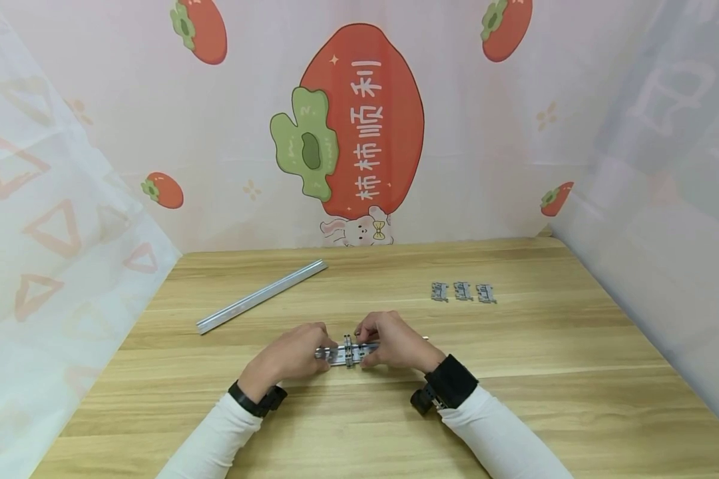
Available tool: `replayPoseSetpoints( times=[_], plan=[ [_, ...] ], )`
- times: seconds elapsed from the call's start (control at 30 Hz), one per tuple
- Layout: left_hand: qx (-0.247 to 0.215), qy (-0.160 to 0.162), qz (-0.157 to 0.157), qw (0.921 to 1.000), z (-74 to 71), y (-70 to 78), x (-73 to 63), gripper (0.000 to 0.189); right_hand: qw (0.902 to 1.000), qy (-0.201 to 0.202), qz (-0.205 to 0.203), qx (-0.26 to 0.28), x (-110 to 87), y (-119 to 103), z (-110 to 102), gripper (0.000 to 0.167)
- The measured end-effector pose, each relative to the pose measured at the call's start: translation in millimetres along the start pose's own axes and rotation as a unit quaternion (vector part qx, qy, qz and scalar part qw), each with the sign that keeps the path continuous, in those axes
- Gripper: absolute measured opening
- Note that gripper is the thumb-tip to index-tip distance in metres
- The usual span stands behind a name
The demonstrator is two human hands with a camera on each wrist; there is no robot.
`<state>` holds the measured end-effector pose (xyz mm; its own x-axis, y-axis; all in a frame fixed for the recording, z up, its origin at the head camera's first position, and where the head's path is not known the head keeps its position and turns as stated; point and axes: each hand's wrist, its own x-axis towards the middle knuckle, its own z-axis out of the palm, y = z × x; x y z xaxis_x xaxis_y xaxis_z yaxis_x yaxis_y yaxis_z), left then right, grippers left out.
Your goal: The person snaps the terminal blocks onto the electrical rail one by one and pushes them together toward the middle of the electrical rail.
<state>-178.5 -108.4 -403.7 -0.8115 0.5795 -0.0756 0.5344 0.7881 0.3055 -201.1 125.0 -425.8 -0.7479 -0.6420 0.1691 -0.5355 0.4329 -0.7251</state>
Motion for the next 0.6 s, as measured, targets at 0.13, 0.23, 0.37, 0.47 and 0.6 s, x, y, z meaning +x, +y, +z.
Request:
replayPoseSetpoints(
  times=[0.13,0.23,0.37,0.47,0.6],
  plan=[
    [-0.001,-0.001,-0.005,1.0,1.0,-0.3,0.2,0.004,0.9999,0.002,-0.009,-0.014,0.4,-0.4,1.9,0.028],
    [-0.005,-0.001,-0.005,1.0,1.4,-0.6,0.4,0.004,0.9998,0.004,-0.009,-0.017,0.6,-0.5,2.8,0.028],
    [-0.011,0.002,-0.003,0.9999,1.5,-1.2,0.7,0.005,0.9995,0.007,-0.016,-0.027,0.7,-0.7,2.8,0.029],
    [-0.015,0.005,-0.001,0.9999,1.5,-2.0,1.1,0.006,0.9991,0.009,-0.02,-0.035,0.7,-1.3,2.0,0.029],
    [-0.014,0.007,0.001,0.9999,1.1,-2.2,1.2,0.006,0.9995,0.005,-0.013,-0.029,0.3,-3.2,0.8,0.031]
  ],
)
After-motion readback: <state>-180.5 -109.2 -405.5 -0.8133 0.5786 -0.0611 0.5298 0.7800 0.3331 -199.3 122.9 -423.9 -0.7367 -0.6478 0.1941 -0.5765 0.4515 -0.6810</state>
